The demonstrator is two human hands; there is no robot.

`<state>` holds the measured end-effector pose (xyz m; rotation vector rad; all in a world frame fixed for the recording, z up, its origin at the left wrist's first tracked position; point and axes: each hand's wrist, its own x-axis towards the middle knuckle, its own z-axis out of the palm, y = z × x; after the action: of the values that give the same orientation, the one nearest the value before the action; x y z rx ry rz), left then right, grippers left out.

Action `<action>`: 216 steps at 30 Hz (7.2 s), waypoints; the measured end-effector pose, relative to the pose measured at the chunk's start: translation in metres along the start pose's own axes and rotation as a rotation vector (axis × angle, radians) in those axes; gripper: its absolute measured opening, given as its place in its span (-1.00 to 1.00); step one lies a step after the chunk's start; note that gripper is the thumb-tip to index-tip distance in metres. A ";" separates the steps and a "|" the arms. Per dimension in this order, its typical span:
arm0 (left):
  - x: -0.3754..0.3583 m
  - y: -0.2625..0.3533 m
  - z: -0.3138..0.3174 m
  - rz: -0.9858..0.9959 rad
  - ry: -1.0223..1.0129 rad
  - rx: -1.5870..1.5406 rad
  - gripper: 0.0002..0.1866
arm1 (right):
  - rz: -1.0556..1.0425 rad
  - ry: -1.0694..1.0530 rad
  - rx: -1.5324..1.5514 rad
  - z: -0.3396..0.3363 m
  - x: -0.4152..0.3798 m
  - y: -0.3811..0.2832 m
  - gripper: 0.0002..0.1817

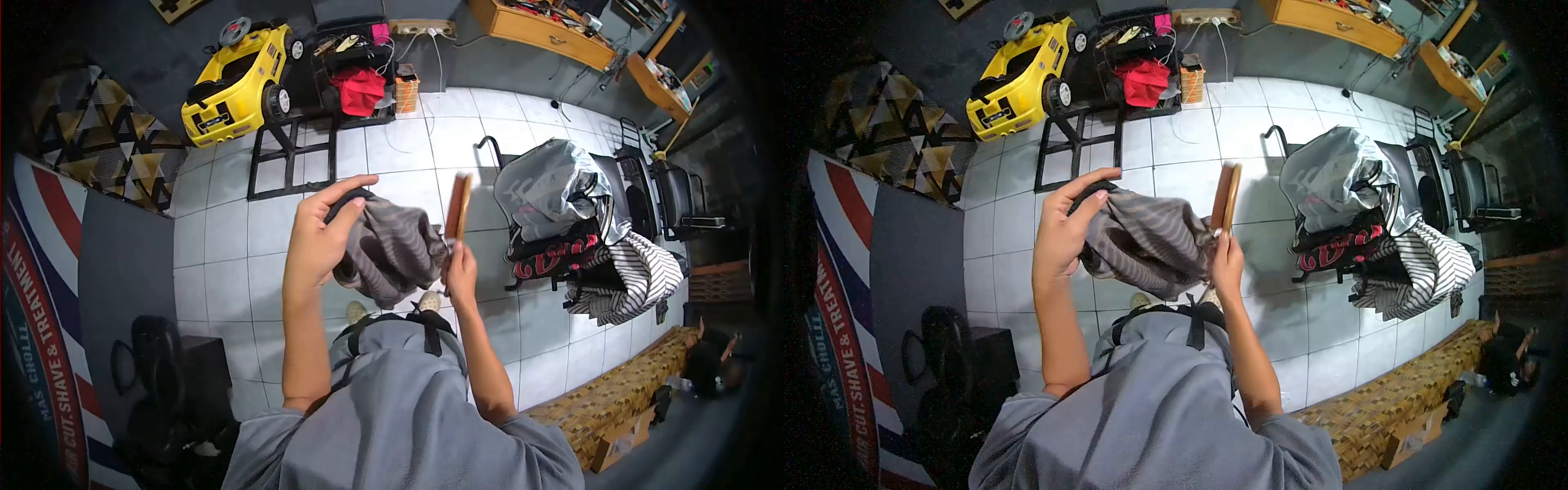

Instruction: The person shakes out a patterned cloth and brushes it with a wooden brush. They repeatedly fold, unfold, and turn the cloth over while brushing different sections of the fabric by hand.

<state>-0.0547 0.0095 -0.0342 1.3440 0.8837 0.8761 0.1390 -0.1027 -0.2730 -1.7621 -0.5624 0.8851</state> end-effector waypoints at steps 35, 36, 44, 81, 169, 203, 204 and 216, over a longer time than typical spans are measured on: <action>0.000 0.025 0.037 0.427 -0.069 0.118 -0.68 | -0.476 -0.467 0.162 0.065 -0.046 -0.054 -0.58; 0.000 0.027 0.034 0.424 -0.005 0.004 -0.68 | -0.477 -0.508 -0.039 0.061 -0.028 -0.009 -0.57; 0.003 0.026 0.018 0.353 0.135 -0.231 -0.62 | 0.128 -0.515 -0.889 -0.005 0.021 0.183 -0.38; 0.008 0.008 0.076 0.224 0.088 -0.405 -0.53 | -0.728 -0.034 0.160 0.023 -0.050 -0.136 -0.58; -0.015 0.013 -0.075 0.377 -0.102 -0.081 -0.53 | -0.080 -0.589 0.660 0.078 -0.127 -0.126 -0.68; 0.052 0.025 -0.002 0.606 0.423 -0.302 -0.57 | -0.132 -0.694 -0.898 0.017 -0.026 0.085 -0.57; 0.050 0.025 -0.006 0.596 0.434 -0.329 -0.57 | -0.063 -0.669 -1.074 -0.001 -0.017 0.123 -0.58; 0.037 0.010 0.012 0.350 0.410 -0.235 -0.55 | 0.112 -0.339 0.594 0.014 -0.050 -0.099 -0.69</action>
<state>-0.0281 0.0384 -0.0250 1.1467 0.8317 1.5189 0.1009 -0.0965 -0.1681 -1.1201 -0.3622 1.2892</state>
